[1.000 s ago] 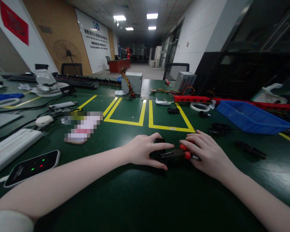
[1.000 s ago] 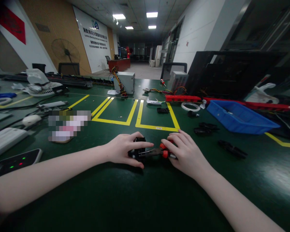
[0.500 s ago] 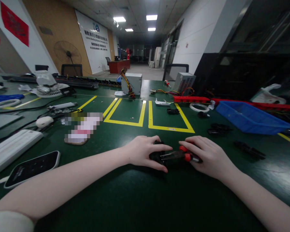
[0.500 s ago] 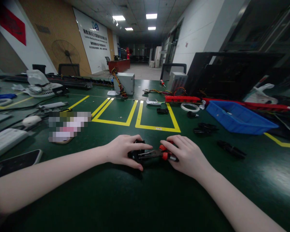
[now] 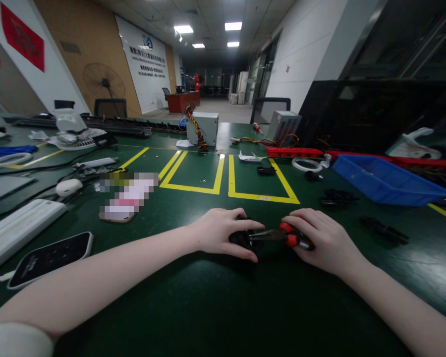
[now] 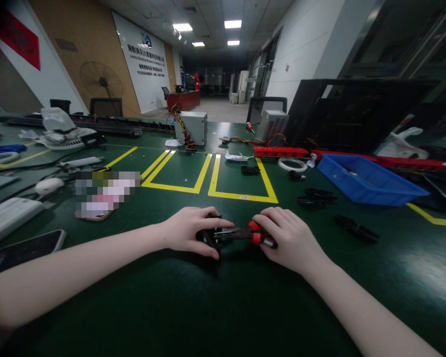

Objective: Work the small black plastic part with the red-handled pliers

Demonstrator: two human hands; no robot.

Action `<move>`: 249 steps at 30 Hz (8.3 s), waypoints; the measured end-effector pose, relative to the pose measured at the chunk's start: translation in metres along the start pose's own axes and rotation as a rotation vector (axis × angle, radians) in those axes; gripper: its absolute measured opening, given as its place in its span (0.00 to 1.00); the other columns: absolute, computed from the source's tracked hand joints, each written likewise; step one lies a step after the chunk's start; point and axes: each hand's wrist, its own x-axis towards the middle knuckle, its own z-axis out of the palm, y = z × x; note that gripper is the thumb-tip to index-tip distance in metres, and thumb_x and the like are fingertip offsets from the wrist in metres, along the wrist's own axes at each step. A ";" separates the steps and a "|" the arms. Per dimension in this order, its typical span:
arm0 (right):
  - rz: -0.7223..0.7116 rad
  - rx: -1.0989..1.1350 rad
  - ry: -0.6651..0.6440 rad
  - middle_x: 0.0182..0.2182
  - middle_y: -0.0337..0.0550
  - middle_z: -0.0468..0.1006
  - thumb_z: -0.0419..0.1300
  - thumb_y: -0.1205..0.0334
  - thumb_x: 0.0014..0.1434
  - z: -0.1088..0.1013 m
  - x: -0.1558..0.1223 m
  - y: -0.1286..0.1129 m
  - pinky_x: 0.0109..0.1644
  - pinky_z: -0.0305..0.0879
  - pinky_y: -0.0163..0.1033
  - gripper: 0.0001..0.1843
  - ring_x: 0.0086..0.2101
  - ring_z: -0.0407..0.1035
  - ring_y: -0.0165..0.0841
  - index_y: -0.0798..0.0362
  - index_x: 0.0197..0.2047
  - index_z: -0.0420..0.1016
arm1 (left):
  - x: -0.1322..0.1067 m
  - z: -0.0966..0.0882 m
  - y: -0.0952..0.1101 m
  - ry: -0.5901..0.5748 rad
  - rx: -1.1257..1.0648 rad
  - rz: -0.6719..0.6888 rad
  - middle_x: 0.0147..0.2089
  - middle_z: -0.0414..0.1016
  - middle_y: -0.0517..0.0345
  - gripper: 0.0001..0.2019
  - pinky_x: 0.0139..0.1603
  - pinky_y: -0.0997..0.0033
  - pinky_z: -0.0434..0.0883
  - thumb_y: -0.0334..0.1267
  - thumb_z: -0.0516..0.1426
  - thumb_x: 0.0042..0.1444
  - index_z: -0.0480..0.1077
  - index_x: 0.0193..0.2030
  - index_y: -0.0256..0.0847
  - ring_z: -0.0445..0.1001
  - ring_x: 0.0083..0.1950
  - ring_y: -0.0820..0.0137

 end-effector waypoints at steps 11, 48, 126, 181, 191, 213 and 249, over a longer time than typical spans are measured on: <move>-0.005 -0.023 -0.007 0.40 0.53 0.74 0.55 0.66 0.52 -0.002 0.001 -0.002 0.38 0.71 0.44 0.18 0.36 0.71 0.40 0.56 0.47 0.68 | -0.001 0.002 -0.002 0.000 -0.019 -0.045 0.49 0.70 0.54 0.30 0.38 0.71 0.66 0.62 0.55 0.59 0.64 0.64 0.51 0.74 0.40 0.67; 0.010 -0.038 -0.050 0.39 0.52 0.77 0.57 0.66 0.51 -0.004 0.002 -0.003 0.38 0.70 0.44 0.16 0.35 0.71 0.40 0.57 0.45 0.71 | -0.001 0.006 0.000 0.052 0.078 -0.055 0.56 0.65 0.49 0.33 0.40 0.66 0.72 0.62 0.55 0.59 0.60 0.67 0.51 0.75 0.40 0.65; 0.055 -0.102 -0.095 0.40 0.54 0.75 0.56 0.66 0.52 -0.001 0.003 -0.006 0.40 0.68 0.44 0.23 0.38 0.70 0.41 0.60 0.52 0.71 | -0.001 0.006 -0.001 0.042 0.042 -0.145 0.62 0.62 0.48 0.30 0.45 0.59 0.75 0.62 0.56 0.59 0.63 0.65 0.52 0.77 0.44 0.62; 0.042 -0.062 -0.048 0.41 0.54 0.74 0.57 0.66 0.52 -0.002 0.002 -0.005 0.39 0.69 0.45 0.22 0.37 0.69 0.42 0.58 0.52 0.70 | 0.001 0.002 0.001 0.030 -0.029 -0.220 0.56 0.73 0.44 0.40 0.45 0.60 0.72 0.65 0.56 0.56 0.56 0.66 0.38 0.77 0.48 0.56; 0.010 -0.106 -0.067 0.43 0.55 0.74 0.56 0.67 0.54 0.000 0.002 -0.004 0.40 0.69 0.47 0.25 0.40 0.69 0.43 0.59 0.56 0.70 | 0.002 0.004 0.004 0.047 -0.039 -0.249 0.52 0.74 0.45 0.40 0.41 0.61 0.73 0.64 0.58 0.53 0.58 0.62 0.36 0.78 0.44 0.57; 0.063 -0.059 -0.041 0.40 0.53 0.78 0.63 0.47 0.56 -0.004 0.006 -0.007 0.41 0.66 0.45 0.23 0.40 0.72 0.43 0.55 0.47 0.74 | 0.003 0.007 0.003 0.032 0.008 -0.241 0.52 0.75 0.48 0.37 0.44 0.60 0.74 0.62 0.59 0.52 0.60 0.61 0.38 0.77 0.47 0.56; -0.014 -0.057 -0.038 0.38 0.53 0.76 0.60 0.48 0.60 -0.003 0.007 -0.009 0.38 0.69 0.43 0.21 0.36 0.71 0.39 0.58 0.45 0.71 | 0.002 0.006 0.001 0.016 -0.003 -0.184 0.54 0.74 0.47 0.37 0.46 0.59 0.73 0.62 0.57 0.54 0.61 0.62 0.37 0.77 0.48 0.55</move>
